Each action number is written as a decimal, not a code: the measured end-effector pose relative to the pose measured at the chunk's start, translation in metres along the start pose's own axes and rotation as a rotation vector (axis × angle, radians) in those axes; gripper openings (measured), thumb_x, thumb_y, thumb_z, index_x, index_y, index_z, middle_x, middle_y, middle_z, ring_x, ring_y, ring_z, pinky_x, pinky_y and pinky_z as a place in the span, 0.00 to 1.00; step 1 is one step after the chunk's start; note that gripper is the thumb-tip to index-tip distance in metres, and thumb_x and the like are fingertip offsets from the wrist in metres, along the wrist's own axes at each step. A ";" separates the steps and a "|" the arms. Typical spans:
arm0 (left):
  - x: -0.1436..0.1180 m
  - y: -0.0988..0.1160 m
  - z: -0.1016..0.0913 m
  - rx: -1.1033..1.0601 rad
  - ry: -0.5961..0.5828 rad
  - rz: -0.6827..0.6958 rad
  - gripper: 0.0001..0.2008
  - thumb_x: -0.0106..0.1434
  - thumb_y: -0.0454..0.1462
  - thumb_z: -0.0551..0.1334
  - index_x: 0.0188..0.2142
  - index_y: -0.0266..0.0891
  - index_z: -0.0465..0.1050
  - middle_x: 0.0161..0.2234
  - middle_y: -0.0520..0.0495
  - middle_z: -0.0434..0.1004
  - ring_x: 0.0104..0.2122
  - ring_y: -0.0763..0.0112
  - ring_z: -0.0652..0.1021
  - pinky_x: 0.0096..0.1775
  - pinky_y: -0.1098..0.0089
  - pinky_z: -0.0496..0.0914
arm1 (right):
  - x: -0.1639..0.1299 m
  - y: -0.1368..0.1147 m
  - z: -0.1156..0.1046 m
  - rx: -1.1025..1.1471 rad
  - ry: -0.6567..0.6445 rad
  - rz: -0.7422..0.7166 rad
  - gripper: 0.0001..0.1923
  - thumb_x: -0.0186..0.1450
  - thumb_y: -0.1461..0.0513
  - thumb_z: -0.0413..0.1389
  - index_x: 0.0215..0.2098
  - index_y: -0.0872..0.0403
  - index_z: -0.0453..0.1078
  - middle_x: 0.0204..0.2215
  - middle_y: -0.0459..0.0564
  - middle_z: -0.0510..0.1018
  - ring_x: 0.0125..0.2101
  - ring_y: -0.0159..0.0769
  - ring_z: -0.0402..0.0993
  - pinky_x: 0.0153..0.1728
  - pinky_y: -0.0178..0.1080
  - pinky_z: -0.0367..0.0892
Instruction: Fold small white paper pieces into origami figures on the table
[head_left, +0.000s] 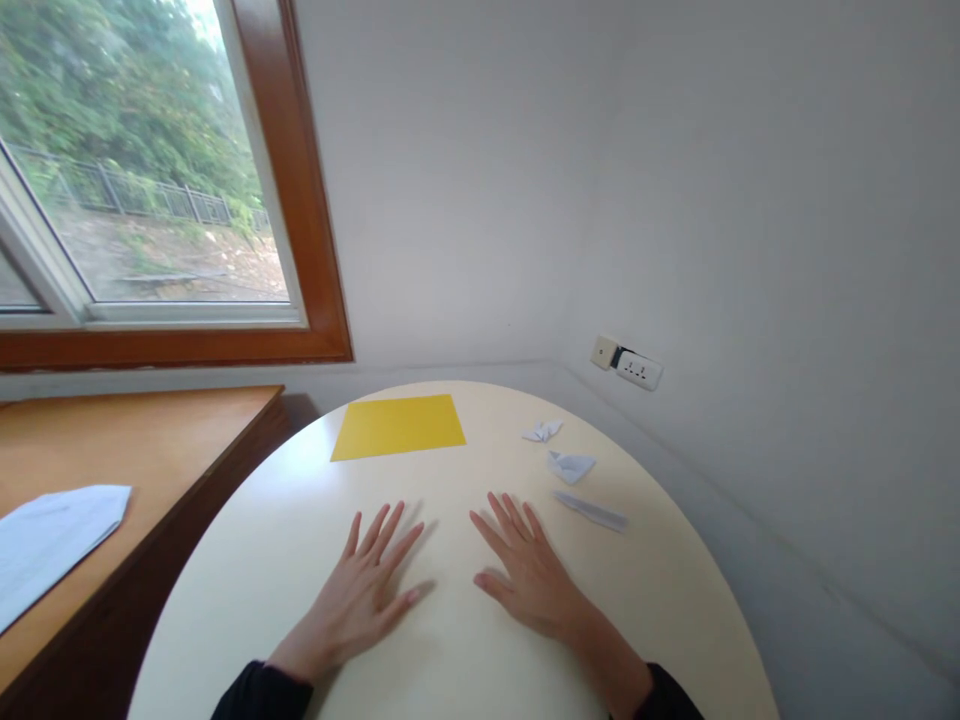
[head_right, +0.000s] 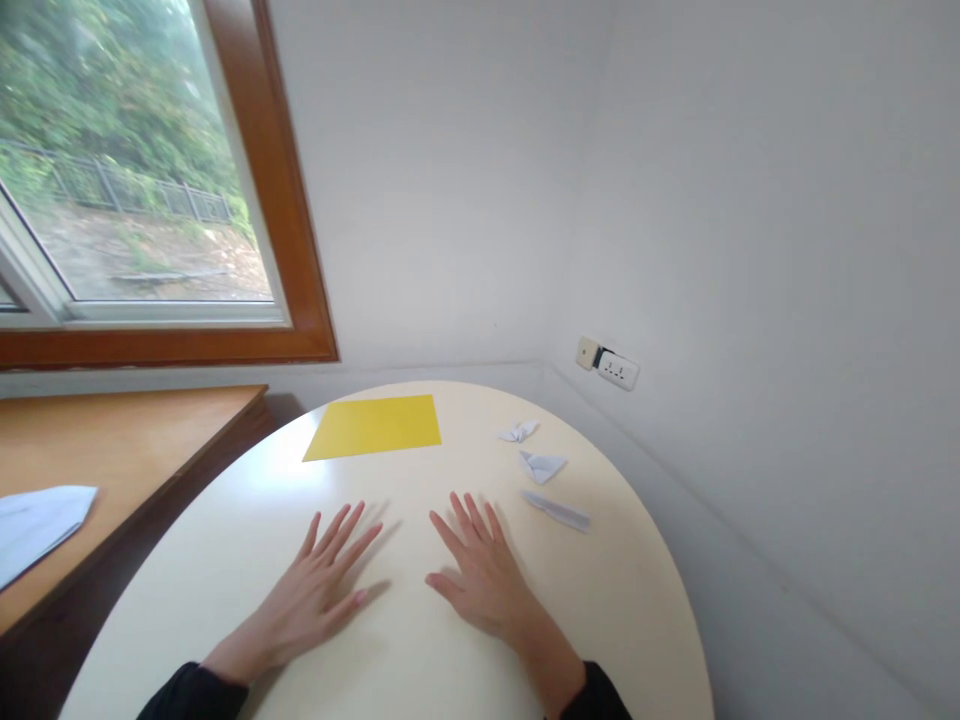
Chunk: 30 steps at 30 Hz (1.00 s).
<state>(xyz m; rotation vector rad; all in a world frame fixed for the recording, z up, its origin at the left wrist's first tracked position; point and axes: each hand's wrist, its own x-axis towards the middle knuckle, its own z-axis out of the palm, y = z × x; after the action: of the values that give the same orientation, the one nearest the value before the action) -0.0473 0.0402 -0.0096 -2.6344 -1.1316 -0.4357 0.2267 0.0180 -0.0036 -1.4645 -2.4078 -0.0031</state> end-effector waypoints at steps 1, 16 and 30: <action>0.000 0.001 0.001 -0.009 -0.015 -0.008 0.34 0.64 0.52 0.49 0.65 0.48 0.38 0.65 0.43 0.44 0.64 0.51 0.50 0.59 0.45 0.44 | -0.002 -0.001 0.001 -0.006 -0.024 0.010 0.34 0.64 0.49 0.49 0.65 0.46 0.46 0.66 0.55 0.44 0.65 0.51 0.38 0.61 0.58 0.40; 0.001 0.000 0.017 -0.088 -0.200 -0.051 0.30 0.64 0.54 0.46 0.63 0.52 0.47 0.64 0.43 0.51 0.61 0.51 0.57 0.57 0.44 0.50 | 0.002 -0.012 -0.004 0.075 -0.259 0.151 0.31 0.65 0.44 0.42 0.64 0.42 0.49 0.65 0.52 0.47 0.65 0.46 0.38 0.61 0.55 0.35; 0.000 0.000 0.022 -0.111 -0.144 -0.066 0.28 0.63 0.53 0.48 0.62 0.52 0.53 0.62 0.42 0.56 0.60 0.52 0.60 0.57 0.45 0.52 | 0.000 -0.008 0.004 0.078 -0.202 0.127 0.32 0.64 0.42 0.42 0.63 0.42 0.50 0.65 0.53 0.50 0.64 0.47 0.42 0.60 0.55 0.37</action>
<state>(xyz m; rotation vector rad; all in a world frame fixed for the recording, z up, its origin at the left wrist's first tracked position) -0.0431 0.0479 -0.0303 -2.7689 -1.2751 -0.3347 0.2189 0.0153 -0.0057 -1.6493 -2.4318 0.2770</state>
